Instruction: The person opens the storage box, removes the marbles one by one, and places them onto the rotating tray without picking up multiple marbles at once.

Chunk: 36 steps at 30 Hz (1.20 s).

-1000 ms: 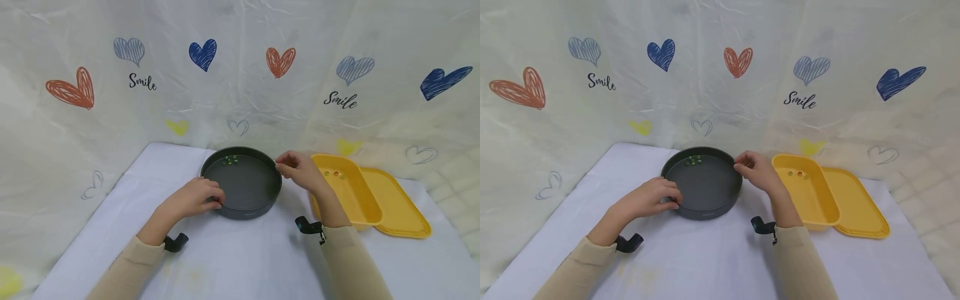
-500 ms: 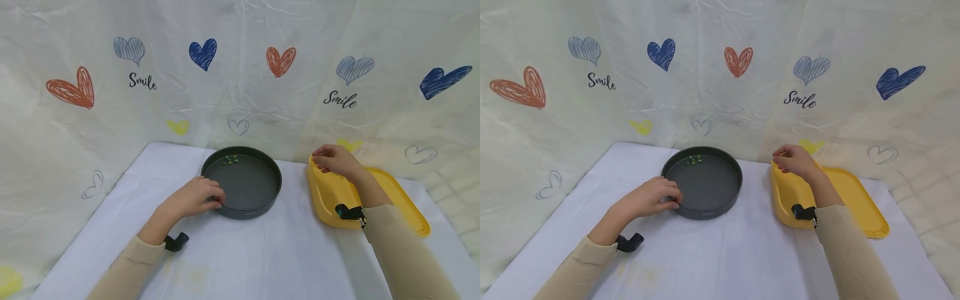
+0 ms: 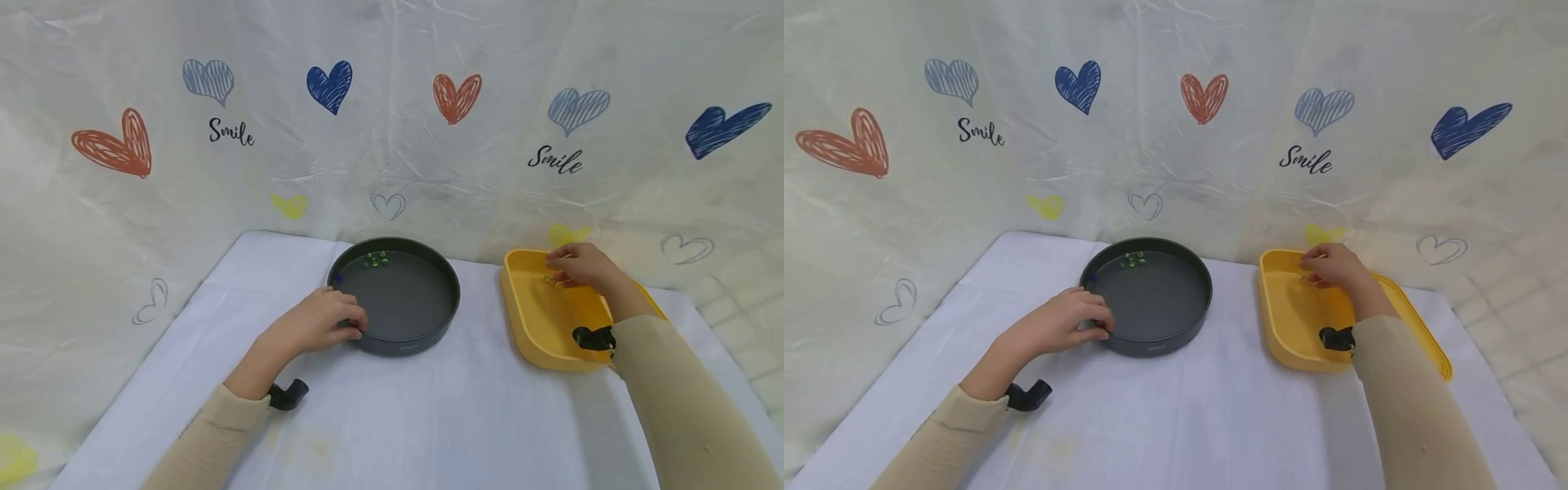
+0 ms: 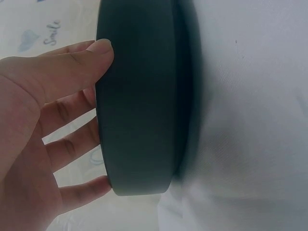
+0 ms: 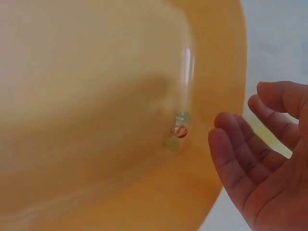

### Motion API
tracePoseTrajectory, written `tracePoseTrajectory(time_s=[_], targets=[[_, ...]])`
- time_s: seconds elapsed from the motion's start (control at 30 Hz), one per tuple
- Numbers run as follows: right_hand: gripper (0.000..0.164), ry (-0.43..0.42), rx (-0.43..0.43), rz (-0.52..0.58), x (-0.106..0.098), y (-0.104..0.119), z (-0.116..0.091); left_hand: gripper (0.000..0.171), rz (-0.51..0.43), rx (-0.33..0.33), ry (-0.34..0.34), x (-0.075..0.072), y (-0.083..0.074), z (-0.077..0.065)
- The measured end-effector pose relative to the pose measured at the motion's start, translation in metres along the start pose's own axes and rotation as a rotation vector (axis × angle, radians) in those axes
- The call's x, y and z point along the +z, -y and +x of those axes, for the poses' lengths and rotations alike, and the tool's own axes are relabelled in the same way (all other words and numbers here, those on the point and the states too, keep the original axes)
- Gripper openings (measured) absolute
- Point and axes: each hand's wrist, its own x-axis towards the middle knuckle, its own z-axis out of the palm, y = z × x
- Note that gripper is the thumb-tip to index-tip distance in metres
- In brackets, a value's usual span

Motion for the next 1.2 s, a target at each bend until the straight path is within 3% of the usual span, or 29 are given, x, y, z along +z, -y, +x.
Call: tracePoseTrajectory(time_s=[0.23,0.73,0.93,1.2], targets=[[0.048,0.098,0.060,-0.063,-0.002,-0.013,0.005,0.010,-0.005,-0.001,0.006,0.001,0.000,0.001],[0.037,0.210,0.070,-0.193,0.009,-0.013,0.013,0.010,0.002,-0.009,0.006,0.000,-0.001,0.000],[0.024,0.183,0.070,-0.254,0.016,-0.014,0.016,0.010,0.003,-0.001,-0.001,0.000,-0.002,0.000],[0.039,0.098,0.041,-0.259,0.017,-0.012,0.015,0.010,0.004,-0.001,-0.005,0.000,-0.002,0.000]])
